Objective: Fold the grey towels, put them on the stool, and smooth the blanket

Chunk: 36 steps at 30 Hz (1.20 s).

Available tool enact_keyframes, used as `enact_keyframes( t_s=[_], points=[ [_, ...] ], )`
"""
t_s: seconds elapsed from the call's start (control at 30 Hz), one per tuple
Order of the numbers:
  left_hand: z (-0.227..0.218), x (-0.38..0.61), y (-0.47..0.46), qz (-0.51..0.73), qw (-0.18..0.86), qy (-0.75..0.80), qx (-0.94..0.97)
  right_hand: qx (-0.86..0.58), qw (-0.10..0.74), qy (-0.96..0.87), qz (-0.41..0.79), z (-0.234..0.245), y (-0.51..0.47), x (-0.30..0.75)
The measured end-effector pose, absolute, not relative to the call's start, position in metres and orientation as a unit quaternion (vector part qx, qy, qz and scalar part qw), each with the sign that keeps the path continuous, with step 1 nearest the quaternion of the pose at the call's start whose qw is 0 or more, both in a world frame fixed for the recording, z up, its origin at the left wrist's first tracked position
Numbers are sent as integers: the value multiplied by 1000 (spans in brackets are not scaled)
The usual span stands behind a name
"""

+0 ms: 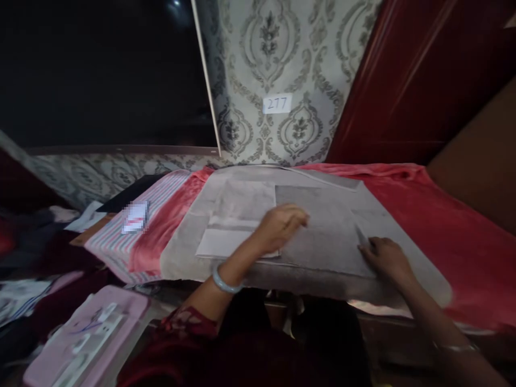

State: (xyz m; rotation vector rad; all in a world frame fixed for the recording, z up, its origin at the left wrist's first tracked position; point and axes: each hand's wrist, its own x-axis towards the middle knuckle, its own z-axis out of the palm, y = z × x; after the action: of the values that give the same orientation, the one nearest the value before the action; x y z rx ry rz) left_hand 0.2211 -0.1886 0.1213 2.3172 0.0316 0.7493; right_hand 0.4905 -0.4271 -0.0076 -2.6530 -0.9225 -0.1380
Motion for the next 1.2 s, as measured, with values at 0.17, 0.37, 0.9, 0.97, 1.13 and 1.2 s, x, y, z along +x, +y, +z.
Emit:
enact_keyframes(
  t_s=[0.17, 0.37, 0.9, 0.97, 1.13, 1.2],
  points=[
    [82, 233, -153, 112, 106, 212, 965, -946, 126, -298, -2, 6, -415, 493],
    [34, 226, -145, 36, 38, 215, 975, -948, 96, -302, 29, 26, -407, 496],
    [36, 227, -145, 50, 43, 210, 975, -796, 476, -226, 297, 67, -413, 480],
    [36, 226, -147, 51, 45, 209, 975, -787, 515, -192, 282, 77, -405, 477],
    [35, 225, -148, 74, 75, 211, 972, -717, 613, -251, 219, 114, -344, 454],
    [34, 225, -143, 92, 121, 205, 967, -679, 634, -279, 245, 134, -307, 434]
  ],
)
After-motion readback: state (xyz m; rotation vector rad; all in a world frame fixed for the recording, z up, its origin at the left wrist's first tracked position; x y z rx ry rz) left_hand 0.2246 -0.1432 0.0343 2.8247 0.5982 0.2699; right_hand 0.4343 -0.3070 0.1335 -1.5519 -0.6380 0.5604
